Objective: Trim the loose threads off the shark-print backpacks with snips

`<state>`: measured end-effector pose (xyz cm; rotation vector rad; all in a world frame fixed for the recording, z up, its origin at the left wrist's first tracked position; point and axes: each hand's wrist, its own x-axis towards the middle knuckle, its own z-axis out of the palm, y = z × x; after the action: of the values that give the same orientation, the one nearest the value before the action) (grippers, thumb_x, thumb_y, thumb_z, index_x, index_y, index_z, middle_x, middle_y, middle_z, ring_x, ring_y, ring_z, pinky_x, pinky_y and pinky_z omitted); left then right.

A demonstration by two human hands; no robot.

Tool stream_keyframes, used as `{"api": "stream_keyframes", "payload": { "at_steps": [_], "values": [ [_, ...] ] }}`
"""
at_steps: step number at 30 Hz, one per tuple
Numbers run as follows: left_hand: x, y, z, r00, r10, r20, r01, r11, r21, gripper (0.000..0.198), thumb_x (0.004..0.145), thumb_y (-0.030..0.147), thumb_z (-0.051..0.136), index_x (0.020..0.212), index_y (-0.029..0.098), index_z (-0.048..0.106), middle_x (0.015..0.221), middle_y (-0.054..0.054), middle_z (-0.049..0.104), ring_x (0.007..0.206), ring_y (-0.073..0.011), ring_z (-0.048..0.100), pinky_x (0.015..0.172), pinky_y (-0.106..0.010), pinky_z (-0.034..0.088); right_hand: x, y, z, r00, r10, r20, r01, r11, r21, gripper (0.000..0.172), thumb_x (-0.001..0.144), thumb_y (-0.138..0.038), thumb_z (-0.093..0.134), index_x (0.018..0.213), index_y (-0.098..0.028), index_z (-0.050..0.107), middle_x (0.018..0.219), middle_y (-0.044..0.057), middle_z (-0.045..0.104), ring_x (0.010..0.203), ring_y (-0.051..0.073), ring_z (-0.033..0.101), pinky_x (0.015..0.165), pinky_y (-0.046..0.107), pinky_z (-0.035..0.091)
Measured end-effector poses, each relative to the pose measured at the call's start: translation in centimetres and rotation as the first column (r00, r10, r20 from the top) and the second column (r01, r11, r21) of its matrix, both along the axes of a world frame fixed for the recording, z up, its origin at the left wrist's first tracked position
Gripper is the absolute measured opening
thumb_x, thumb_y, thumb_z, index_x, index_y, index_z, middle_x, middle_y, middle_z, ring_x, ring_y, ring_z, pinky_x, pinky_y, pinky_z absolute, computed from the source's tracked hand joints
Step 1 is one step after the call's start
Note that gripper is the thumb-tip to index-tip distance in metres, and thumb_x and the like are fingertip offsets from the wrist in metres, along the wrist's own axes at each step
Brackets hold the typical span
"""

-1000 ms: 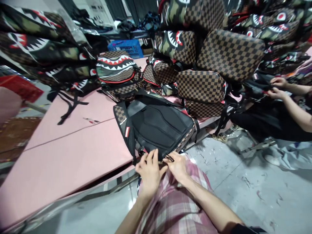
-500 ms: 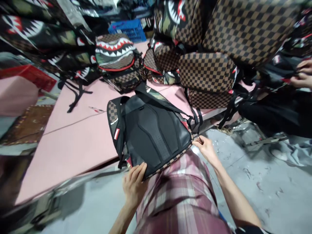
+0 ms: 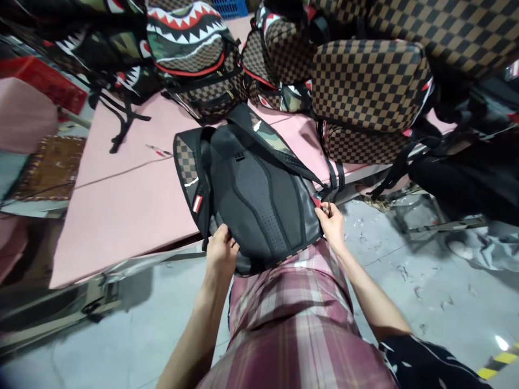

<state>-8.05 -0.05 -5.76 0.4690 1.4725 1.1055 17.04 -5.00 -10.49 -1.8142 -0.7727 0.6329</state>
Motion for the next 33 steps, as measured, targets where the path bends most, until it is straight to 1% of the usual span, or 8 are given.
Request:
{"api": "stream_keyframes", "payload": {
  "at_steps": [3, 9, 12, 14, 18, 23, 28, 33],
  "values": [
    [-1.0, 0.6, -0.1, 0.999, -0.020, 0.041, 0.021, 1.000, -0.017, 0.029, 0.077, 0.029, 0.056, 0.104, 0.020, 0.057, 0.102, -0.007, 0.061, 0.081, -0.0129, 0.061, 0.070, -0.026, 0.050, -0.4, -0.8, -0.5, 0.999, -0.023, -0.036, 0.022, 1.000, -0.009, 0.028, 0.069, -0.039, 0.061, 0.085, -0.015, 0.059, 0.056, -0.007, 0.036, 0.052, 0.008, 0.034, 0.051, 0.021, 0.029],
    [-4.4, -1.8, 0.1, 0.940, -0.336, 0.063, 0.339, 0.940, -0.041, 0.035, 0.063, 0.034, 0.071, 0.091, 0.016, 0.060, 0.081, -0.003, 0.062, 0.066, -0.0102, 0.057, 0.056, -0.021, 0.047, -0.4, -1.9, -1.7, 0.996, -0.073, -0.041, 0.073, 0.997, -0.004, 0.032, 0.068, -0.040, 0.062, 0.085, -0.014, 0.057, 0.064, -0.004, 0.046, 0.058, 0.010, 0.039, 0.057, 0.023, 0.032],
    [-5.1, -4.5, -0.5, 0.705, -0.701, 0.107, 0.709, 0.689, -0.151, 0.034, 0.060, 0.039, 0.072, 0.079, 0.012, 0.063, 0.063, -0.004, 0.062, 0.057, -0.0122, 0.058, 0.049, -0.020, 0.044, 0.2, -2.0, -2.4, 0.998, -0.053, 0.033, 0.054, 0.998, -0.023, 0.033, 0.069, -0.041, 0.061, 0.088, -0.014, 0.058, 0.065, -0.003, 0.049, 0.057, 0.011, 0.042, 0.056, 0.024, 0.033],
    [-5.1, -5.8, -0.7, 0.597, -0.785, 0.165, 0.801, 0.572, -0.174, 0.037, 0.059, 0.041, 0.073, 0.081, 0.012, 0.065, 0.059, -0.003, 0.062, 0.054, -0.0131, 0.059, 0.050, -0.021, 0.044, 0.4, -1.8, -2.7, 0.993, 0.000, 0.115, 0.006, 0.999, -0.053, 0.033, 0.071, -0.043, 0.059, 0.089, -0.015, 0.059, 0.064, -0.003, 0.049, 0.056, 0.011, 0.042, 0.056, 0.024, 0.034],
    [-4.7, -6.1, -0.7, 0.827, -0.558, -0.062, 0.556, 0.830, -0.052, 0.029, 0.068, 0.041, 0.066, 0.077, 0.013, 0.063, 0.071, -0.004, 0.063, 0.069, -0.0147, 0.062, 0.064, -0.024, 0.047, 0.3, -1.0, -2.6, 0.961, 0.037, 0.273, -0.014, 0.996, -0.086, 0.033, 0.073, -0.045, 0.055, 0.087, -0.015, 0.059, 0.065, -0.001, 0.051, 0.058, 0.013, 0.044, 0.058, 0.024, 0.035],
    [-3.5, -6.3, -1.6, 0.966, -0.211, -0.150, 0.219, 0.975, 0.032, 0.033, 0.068, 0.031, 0.066, 0.096, 0.017, 0.059, 0.094, -0.005, 0.063, 0.087, -0.0143, 0.060, 0.081, -0.026, 0.046, 0.2, -0.9, -2.7, 0.942, 0.072, 0.329, -0.036, 0.993, -0.116, 0.034, 0.075, -0.045, 0.053, 0.089, -0.015, 0.059, 0.069, 0.001, 0.054, 0.061, 0.014, 0.047, 0.060, 0.025, 0.036],
    [-2.1, -5.9, -1.3, 0.972, 0.135, 0.192, -0.141, 0.990, 0.022, 0.041, 0.075, 0.026, 0.058, 0.115, 0.023, 0.049, 0.133, -0.006, 0.046, 0.119, -0.0152, 0.047, 0.099, -0.028, 0.038, 0.0, -1.1, -2.7, 0.943, 0.056, 0.329, -0.012, 0.991, -0.136, 0.034, 0.075, -0.046, 0.053, 0.091, -0.016, 0.059, 0.066, 0.000, 0.053, 0.060, 0.014, 0.047, 0.060, 0.025, 0.036],
    [-1.5, -6.9, -0.7, 0.979, -0.076, 0.188, 0.070, 0.997, 0.036, 0.034, 0.078, 0.030, 0.053, 0.112, 0.026, 0.055, 0.126, -0.006, 0.054, 0.120, -0.0185, 0.047, 0.100, -0.037, 0.039, 0.0, -1.0, -2.6, 0.949, 0.049, 0.310, -0.006, 0.990, -0.138, 0.033, 0.076, -0.045, 0.052, 0.090, -0.016, 0.059, 0.064, -0.002, 0.048, 0.058, 0.013, 0.044, 0.059, 0.025, 0.035]
  ]
}}
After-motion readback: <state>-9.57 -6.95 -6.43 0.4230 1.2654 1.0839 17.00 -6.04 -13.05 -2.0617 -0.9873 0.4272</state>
